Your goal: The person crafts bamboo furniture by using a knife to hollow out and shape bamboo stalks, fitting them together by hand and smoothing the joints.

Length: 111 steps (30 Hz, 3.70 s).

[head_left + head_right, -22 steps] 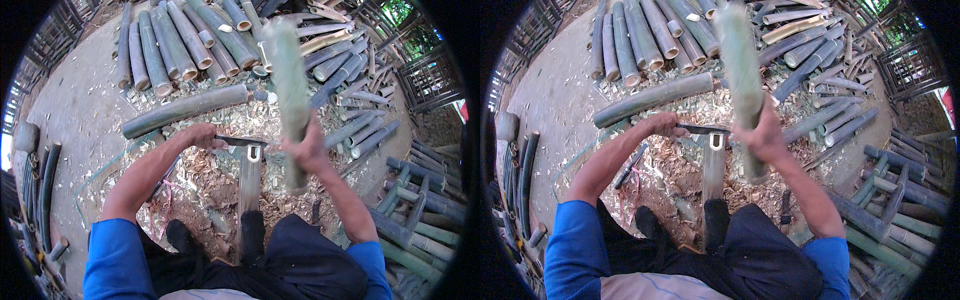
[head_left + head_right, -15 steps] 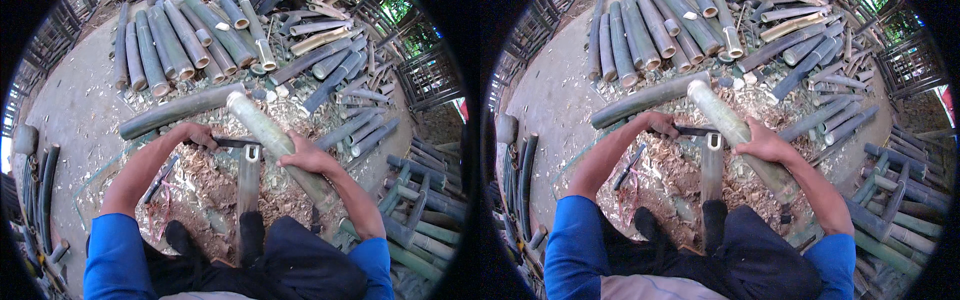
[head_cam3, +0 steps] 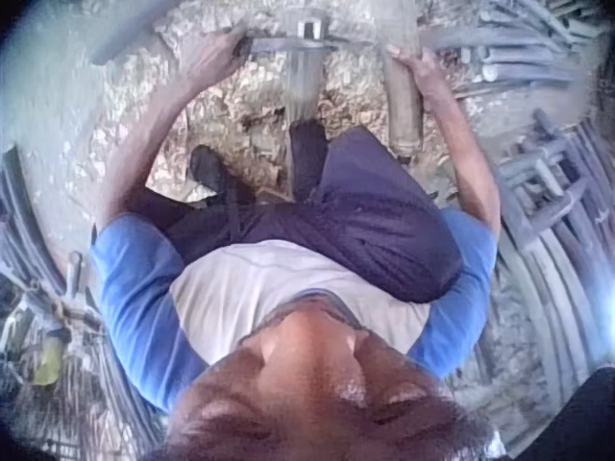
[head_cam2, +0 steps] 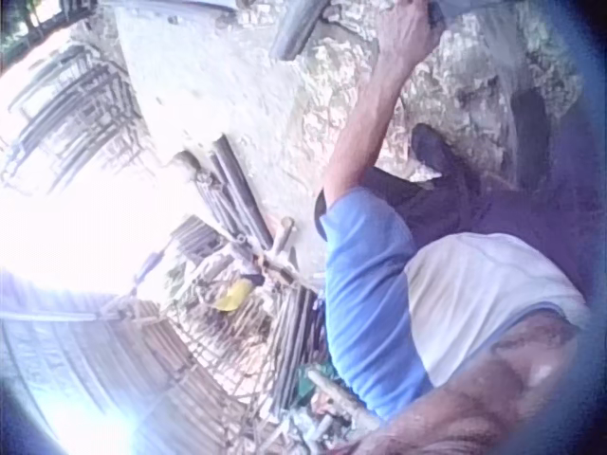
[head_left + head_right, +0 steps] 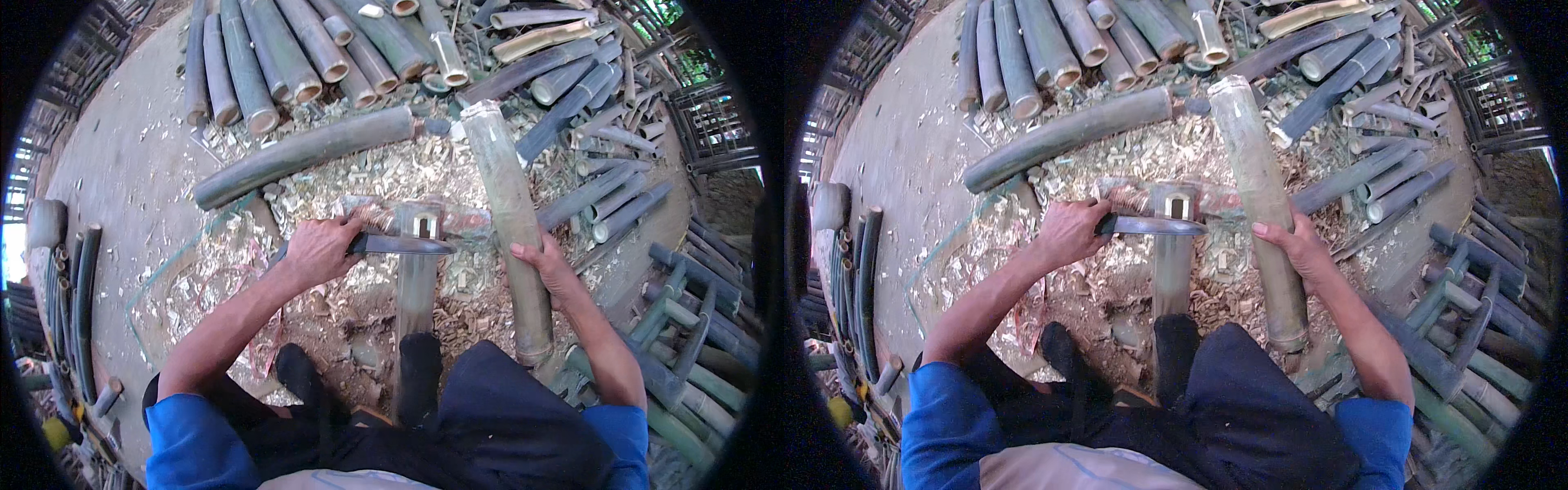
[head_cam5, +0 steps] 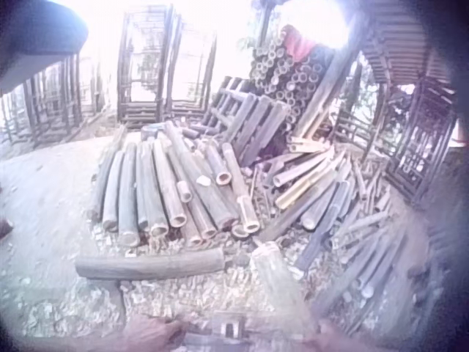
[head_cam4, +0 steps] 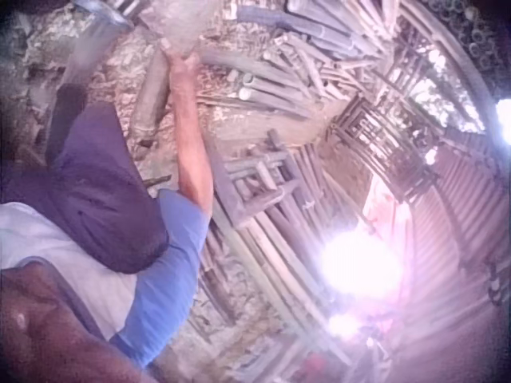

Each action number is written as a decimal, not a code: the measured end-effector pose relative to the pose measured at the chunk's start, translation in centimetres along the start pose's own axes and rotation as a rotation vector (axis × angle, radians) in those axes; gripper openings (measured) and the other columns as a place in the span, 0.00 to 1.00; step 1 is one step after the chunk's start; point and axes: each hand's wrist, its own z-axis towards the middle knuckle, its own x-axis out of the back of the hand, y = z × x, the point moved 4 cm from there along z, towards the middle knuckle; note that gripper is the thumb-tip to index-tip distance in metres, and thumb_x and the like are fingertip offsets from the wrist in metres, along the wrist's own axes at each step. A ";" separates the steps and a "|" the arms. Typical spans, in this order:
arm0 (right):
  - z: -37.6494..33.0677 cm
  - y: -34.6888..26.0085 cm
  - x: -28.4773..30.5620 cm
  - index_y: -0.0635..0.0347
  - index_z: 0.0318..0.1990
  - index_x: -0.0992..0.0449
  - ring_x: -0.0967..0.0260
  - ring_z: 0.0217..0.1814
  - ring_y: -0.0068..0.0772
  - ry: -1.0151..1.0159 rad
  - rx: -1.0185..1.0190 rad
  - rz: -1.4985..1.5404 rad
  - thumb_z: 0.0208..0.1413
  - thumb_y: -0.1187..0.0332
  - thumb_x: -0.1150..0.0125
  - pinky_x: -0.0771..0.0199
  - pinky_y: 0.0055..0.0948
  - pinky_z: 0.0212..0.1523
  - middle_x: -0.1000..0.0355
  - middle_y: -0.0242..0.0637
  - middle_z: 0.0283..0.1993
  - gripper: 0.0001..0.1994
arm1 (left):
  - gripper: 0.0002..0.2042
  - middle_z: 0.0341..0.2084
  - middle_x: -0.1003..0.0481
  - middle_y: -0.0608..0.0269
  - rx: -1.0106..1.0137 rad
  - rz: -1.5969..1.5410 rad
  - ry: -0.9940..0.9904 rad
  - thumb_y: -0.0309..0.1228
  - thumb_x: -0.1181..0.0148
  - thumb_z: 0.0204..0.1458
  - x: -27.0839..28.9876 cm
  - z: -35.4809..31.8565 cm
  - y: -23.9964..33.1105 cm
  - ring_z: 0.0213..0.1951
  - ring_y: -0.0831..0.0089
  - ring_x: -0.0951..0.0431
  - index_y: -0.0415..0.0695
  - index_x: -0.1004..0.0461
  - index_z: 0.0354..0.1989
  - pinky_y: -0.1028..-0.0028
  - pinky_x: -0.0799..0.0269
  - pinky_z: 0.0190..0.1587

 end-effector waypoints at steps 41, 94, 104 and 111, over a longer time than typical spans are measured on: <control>2.4 -0.5 -3.8 0.58 0.53 0.30 0.22 0.45 0.42 -0.406 0.891 -1.769 0.44 0.62 0.26 0.20 0.43 0.42 0.25 0.39 0.43 0.28 | 0.10 0.28 0.20 0.51 0.087 0.146 -0.172 0.31 0.45 0.58 -3.1 0.3 -1.1 0.28 0.54 0.17 0.45 0.26 0.47 0.55 0.22 0.28; 0.8 -7.4 -0.2 0.68 0.62 0.37 0.24 0.55 0.49 0.161 0.540 -1.109 0.45 0.61 0.25 0.23 0.43 0.53 0.26 0.51 0.56 0.39 | 0.16 0.25 0.18 0.64 -0.089 -0.733 -0.172 0.43 0.27 0.52 -3.3 4.4 -5.0 0.27 0.74 0.23 0.41 0.17 0.38 0.66 0.26 0.33; -0.3 -4.2 -0.5 0.68 0.67 0.40 0.30 0.58 0.35 0.127 0.414 -0.408 0.48 0.58 0.26 0.30 0.34 0.60 0.30 0.46 0.57 0.42 | 0.29 0.17 0.25 0.50 -0.090 -0.166 -0.048 0.59 0.43 0.60 2.1 5.3 -6.1 0.21 0.54 0.24 0.41 0.17 0.28 0.56 0.31 0.28; -0.2 -2.7 -2.8 0.67 0.73 0.49 0.30 0.62 0.44 0.088 0.523 -0.583 0.49 0.56 0.28 0.31 0.39 0.63 0.32 0.52 0.62 0.48 | 0.30 0.21 0.22 0.45 0.017 0.014 -0.127 0.60 0.44 0.59 1.8 4.9 -6.1 0.30 0.46 0.19 0.40 0.17 0.30 0.51 0.24 0.35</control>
